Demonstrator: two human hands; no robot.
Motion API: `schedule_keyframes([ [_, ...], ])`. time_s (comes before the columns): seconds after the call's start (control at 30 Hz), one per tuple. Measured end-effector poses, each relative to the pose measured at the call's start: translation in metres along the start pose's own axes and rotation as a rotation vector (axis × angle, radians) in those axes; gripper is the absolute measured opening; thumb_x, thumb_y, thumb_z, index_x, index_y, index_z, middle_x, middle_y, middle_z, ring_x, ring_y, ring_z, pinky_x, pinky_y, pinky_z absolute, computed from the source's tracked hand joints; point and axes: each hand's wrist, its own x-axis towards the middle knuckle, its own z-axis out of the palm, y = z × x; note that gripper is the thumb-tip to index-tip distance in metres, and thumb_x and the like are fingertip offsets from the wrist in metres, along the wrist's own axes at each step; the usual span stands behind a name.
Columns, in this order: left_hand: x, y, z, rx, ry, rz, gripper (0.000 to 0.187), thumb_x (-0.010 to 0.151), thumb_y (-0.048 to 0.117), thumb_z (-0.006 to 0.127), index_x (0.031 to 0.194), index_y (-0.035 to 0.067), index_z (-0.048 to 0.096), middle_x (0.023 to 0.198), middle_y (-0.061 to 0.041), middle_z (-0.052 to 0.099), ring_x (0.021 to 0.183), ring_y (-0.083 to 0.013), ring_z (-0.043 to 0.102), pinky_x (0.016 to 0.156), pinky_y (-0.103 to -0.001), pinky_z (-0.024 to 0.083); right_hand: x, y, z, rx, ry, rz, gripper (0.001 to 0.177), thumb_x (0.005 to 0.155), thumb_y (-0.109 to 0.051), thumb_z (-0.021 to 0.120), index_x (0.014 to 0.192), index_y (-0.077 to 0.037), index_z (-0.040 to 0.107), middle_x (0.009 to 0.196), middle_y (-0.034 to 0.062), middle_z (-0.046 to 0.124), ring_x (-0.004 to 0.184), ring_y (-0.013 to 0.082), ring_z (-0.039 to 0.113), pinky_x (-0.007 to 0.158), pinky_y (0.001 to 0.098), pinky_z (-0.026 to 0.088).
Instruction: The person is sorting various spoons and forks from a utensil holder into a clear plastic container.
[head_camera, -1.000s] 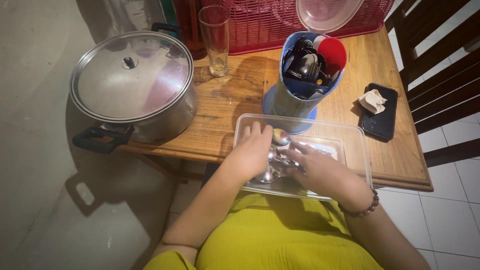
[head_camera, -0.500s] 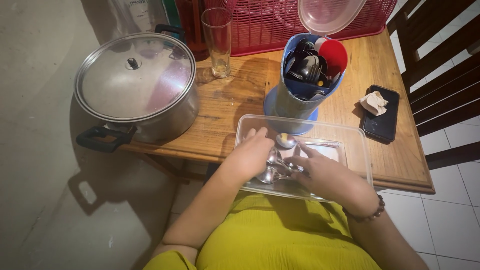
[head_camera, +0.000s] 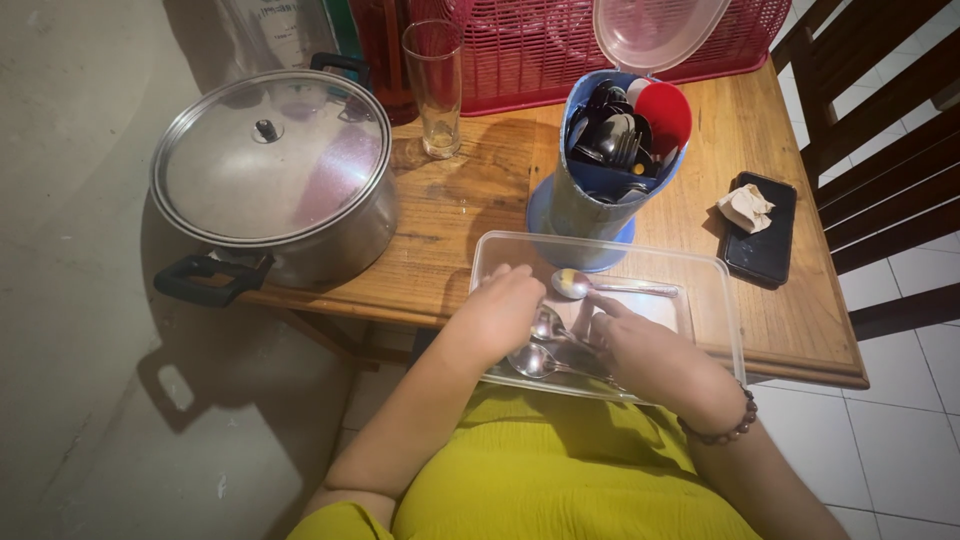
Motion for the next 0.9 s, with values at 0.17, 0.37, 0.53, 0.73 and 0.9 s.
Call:
schedule_keyframes([
  [0.17,-0.006,0.009,-0.013,0.002,0.020,0.035,0.003,0.084,0.005,0.071,0.083,0.008,0.072,0.099,-0.013,0.061,0.104,-0.0381,0.059,0.095,-0.053,0.053,0.000,-0.003,-0.001,-0.012,0.023,-0.022,0.029,0.095,-0.008,0.055,0.121,-0.003,0.069,0.151,0.0168,0.047,0.109,0.0363,0.075,0.088,0.0410,0.066],
  [0.37,-0.010,0.014,-0.022,-0.049,0.006,0.077,0.010,0.081,0.002,0.072,0.083,0.010,0.067,0.096,-0.011,0.061,0.103,-0.0375,0.060,0.096,-0.053,0.052,0.001,-0.005,0.004,-0.007,0.034,-0.041,0.029,0.095,-0.010,0.060,0.122,-0.005,0.068,0.151,0.0163,0.047,0.112,0.0372,0.073,0.091,0.0450,0.065],
  [0.53,-0.003,0.001,-0.007,-0.055,0.069,0.085,0.015,0.082,0.001,0.068,0.092,0.010,0.063,0.094,-0.013,0.063,0.103,-0.0387,0.062,0.093,-0.053,0.053,0.000,-0.007,0.002,-0.043,0.028,-0.020,0.028,0.096,-0.015,0.061,0.123,-0.009,0.068,0.151,0.0136,0.047,0.112,0.0333,0.073,0.092,0.0400,0.064],
  [0.73,-0.001,-0.001,-0.004,0.003,0.064,0.081,0.006,0.083,0.004,0.069,0.087,0.008,0.067,0.088,-0.013,0.064,0.097,-0.0366,0.064,0.087,-0.049,0.056,0.000,-0.004,0.007,-0.098,0.051,-0.044,0.029,0.099,-0.017,0.057,0.125,-0.009,0.066,0.149,0.0159,0.048,0.116,0.0335,0.071,0.094,0.0404,0.062],
  [0.9,-0.005,0.006,-0.016,0.048,0.067,0.061,0.018,0.086,0.006,0.068,0.102,0.005,0.059,0.088,-0.017,0.069,0.093,-0.0404,0.070,0.082,-0.054,0.059,0.008,0.005,0.019,-0.118,0.052,-0.032,0.029,0.100,-0.021,0.057,0.126,-0.012,0.066,0.149,0.0145,0.050,0.120,0.0317,0.069,0.096,0.0396,0.060],
])
